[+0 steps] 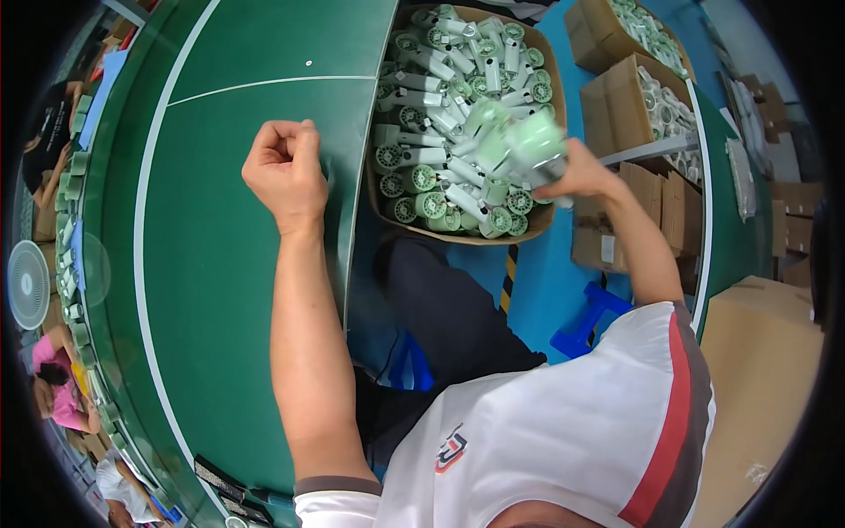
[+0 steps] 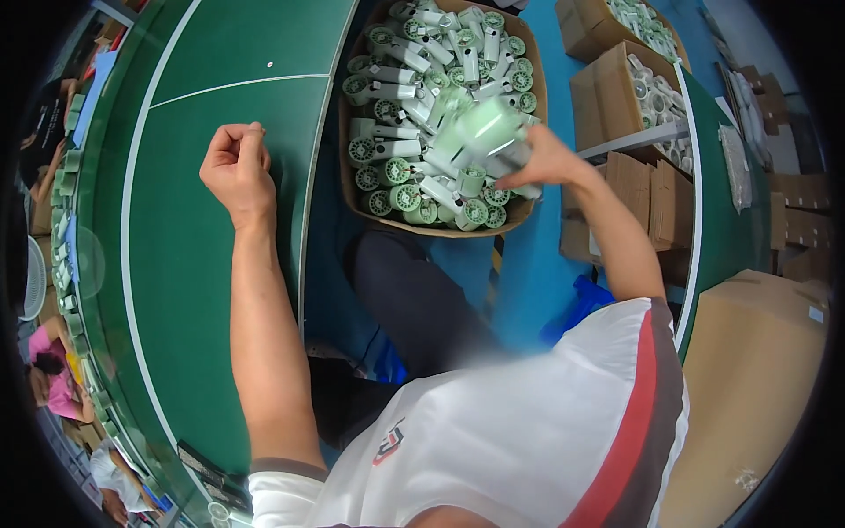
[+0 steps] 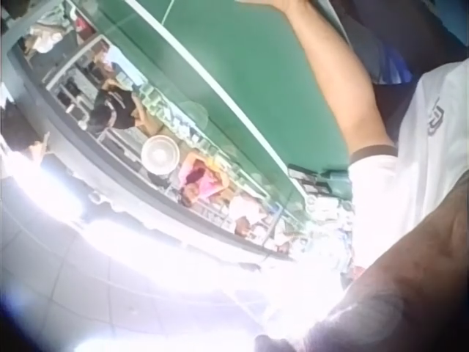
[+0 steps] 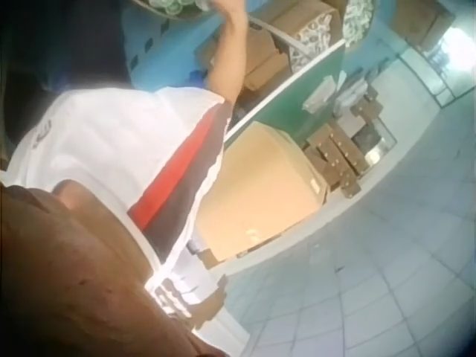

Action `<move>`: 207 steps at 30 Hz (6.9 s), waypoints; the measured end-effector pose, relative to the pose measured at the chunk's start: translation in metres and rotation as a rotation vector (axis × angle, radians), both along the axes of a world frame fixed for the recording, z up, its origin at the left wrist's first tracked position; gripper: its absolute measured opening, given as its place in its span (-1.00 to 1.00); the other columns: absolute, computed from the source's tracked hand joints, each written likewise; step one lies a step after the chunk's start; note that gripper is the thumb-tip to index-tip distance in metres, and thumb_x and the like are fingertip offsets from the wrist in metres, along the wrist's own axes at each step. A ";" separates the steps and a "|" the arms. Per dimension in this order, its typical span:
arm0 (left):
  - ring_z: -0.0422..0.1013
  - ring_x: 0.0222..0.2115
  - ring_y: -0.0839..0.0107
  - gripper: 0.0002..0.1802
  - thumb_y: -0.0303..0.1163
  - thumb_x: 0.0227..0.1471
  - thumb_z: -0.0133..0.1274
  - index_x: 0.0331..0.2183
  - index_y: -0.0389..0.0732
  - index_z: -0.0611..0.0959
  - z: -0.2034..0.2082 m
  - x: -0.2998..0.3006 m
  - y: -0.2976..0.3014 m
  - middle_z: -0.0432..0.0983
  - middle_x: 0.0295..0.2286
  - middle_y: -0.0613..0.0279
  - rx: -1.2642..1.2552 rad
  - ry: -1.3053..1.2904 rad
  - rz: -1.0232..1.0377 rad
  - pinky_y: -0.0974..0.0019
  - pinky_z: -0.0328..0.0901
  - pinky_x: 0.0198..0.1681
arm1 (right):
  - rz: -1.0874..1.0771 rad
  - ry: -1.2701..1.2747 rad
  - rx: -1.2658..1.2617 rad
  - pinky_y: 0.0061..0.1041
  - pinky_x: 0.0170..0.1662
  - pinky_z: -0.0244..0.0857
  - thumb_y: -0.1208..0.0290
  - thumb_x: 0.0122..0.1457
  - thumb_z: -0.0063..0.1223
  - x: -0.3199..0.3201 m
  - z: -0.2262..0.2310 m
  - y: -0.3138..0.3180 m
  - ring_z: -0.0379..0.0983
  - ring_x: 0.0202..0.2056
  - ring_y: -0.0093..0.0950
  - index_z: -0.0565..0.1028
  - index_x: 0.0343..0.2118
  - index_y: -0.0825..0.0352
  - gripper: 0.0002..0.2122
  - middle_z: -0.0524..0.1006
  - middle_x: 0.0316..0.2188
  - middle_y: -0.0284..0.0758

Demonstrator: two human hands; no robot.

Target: The person assembles portable handheld fans by securing screws with an electric screwdriver, then tests the fans.

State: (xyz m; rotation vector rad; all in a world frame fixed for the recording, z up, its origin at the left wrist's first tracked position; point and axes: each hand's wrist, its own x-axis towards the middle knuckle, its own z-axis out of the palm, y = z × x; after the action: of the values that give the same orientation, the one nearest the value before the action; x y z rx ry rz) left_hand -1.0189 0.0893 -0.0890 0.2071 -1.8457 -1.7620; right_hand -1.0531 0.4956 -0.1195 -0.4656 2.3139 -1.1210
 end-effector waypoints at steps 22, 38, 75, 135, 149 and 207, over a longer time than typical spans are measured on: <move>0.12 -0.66 0.76 -0.80 -0.58 0.01 0.17 -0.59 -0.27 0.52 0.008 0.003 0.006 0.26 -0.72 0.55 0.018 -0.012 -0.021 0.54 0.02 -0.57 | 0.740 0.450 -0.055 -0.27 0.07 0.38 0.35 -0.42 0.50 -0.046 -0.200 -0.110 0.43 0.00 -0.14 0.68 -0.33 0.37 -0.54 0.45 -0.04 -0.10; 0.12 -0.65 0.75 -0.80 -0.54 0.00 0.18 -0.59 -0.29 0.52 0.003 0.002 0.002 0.24 -0.71 0.55 -0.023 -0.022 -0.020 0.54 0.03 -0.56 | 0.757 0.685 0.085 -0.15 0.21 0.23 0.48 -0.28 0.39 -0.028 -0.185 -0.090 0.31 0.20 -0.11 0.55 -0.03 0.41 -0.41 0.34 0.20 -0.05; 0.28 -0.62 0.63 -0.86 -0.46 -0.08 0.21 -0.57 -0.26 0.60 0.003 -0.002 -0.008 0.40 -0.69 0.43 -0.214 0.058 0.107 0.46 0.20 -0.54 | 0.759 0.859 0.660 -0.12 0.17 0.20 0.43 0.11 -0.02 -0.015 -0.172 -0.084 0.36 0.10 -0.15 0.46 0.03 0.47 -0.59 0.45 0.00 -0.05; 0.35 -0.04 -0.09 -0.29 -0.10 -0.19 0.37 -0.13 -0.44 0.53 0.068 0.498 -0.180 0.46 -0.13 -0.21 -1.063 -0.784 1.330 -0.05 0.32 0.04 | 0.640 0.648 -0.399 -0.43 -0.31 0.48 0.29 0.06 0.39 0.339 0.085 -0.363 0.52 -0.27 -0.32 0.55 0.03 0.35 -0.53 0.44 0.01 -0.17; 0.52 -0.23 -0.15 -0.22 0.14 -0.21 0.26 -0.24 -0.48 0.61 0.053 0.525 -0.240 0.61 -0.27 -0.24 -1.003 -1.261 1.047 -0.02 0.36 -0.06 | 0.602 0.783 -0.421 -0.25 -0.07 0.48 0.14 0.04 0.38 0.326 0.075 -0.363 0.55 -0.11 -0.12 0.55 0.00 0.34 -0.48 0.39 0.07 -0.05; 0.59 -0.23 -0.11 -0.04 0.30 -0.09 0.21 -0.07 -0.50 0.50 0.072 0.371 -0.064 0.63 -0.31 -0.26 -0.930 -1.288 0.442 0.02 0.47 -0.11 | 0.223 0.292 -0.043 -0.12 -0.22 0.48 0.31 0.17 0.15 0.289 -0.165 -0.311 0.60 -0.35 -0.03 0.66 -0.40 0.34 -0.80 0.62 -0.44 -0.02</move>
State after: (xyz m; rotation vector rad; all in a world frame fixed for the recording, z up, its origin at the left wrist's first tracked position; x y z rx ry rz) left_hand -0.6482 0.0253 -0.0170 1.4441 -2.8720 -0.1961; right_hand -0.7639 0.1842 -0.2841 -0.9338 2.4096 -1.0529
